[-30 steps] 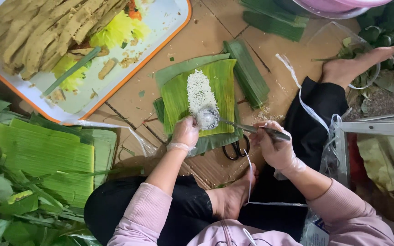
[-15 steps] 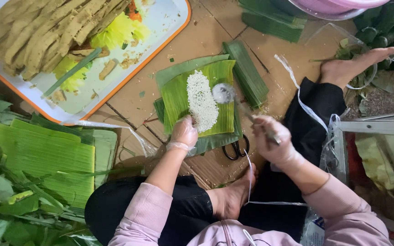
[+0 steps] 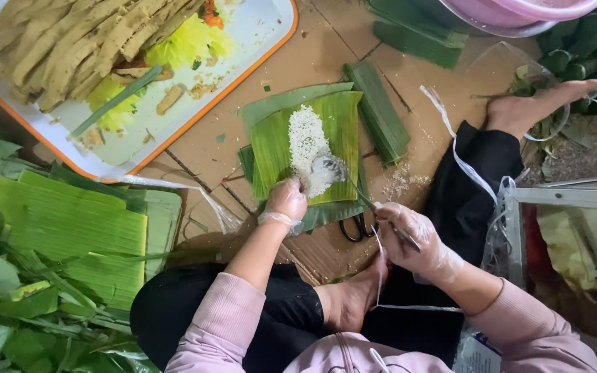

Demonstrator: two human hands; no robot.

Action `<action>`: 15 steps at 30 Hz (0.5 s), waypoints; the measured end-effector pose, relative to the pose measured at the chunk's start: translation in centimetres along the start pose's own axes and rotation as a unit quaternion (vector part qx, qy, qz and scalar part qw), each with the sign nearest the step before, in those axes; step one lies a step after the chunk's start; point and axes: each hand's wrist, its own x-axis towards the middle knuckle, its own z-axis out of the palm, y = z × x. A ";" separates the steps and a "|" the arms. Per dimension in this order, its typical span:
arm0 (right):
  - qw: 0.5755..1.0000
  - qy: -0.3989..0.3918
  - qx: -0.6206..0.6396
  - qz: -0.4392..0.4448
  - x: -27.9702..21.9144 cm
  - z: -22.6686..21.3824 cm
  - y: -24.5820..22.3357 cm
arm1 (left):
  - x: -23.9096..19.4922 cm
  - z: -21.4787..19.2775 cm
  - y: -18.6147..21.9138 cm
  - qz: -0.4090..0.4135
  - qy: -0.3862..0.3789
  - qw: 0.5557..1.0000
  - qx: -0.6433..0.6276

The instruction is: Preparing and wrapping rice and filling in banana leaves to make traditional rolls

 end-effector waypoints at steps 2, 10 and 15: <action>0.999 -0.012 -0.017 -0.024 -0.5 -0.2 0.4 | -0.5 -0.6 0.3 0.003 -0.009 1.000 -0.016; 0.999 -0.014 0.045 0.020 -0.5 -0.6 -0.3 | -0.2 -1.0 -0.2 -0.021 -0.002 0.999 -0.024; 0.963 0.016 0.153 0.223 -1.2 -0.4 1.8 | 1.0 -0.8 -1.3 -0.014 0.042 0.998 -0.052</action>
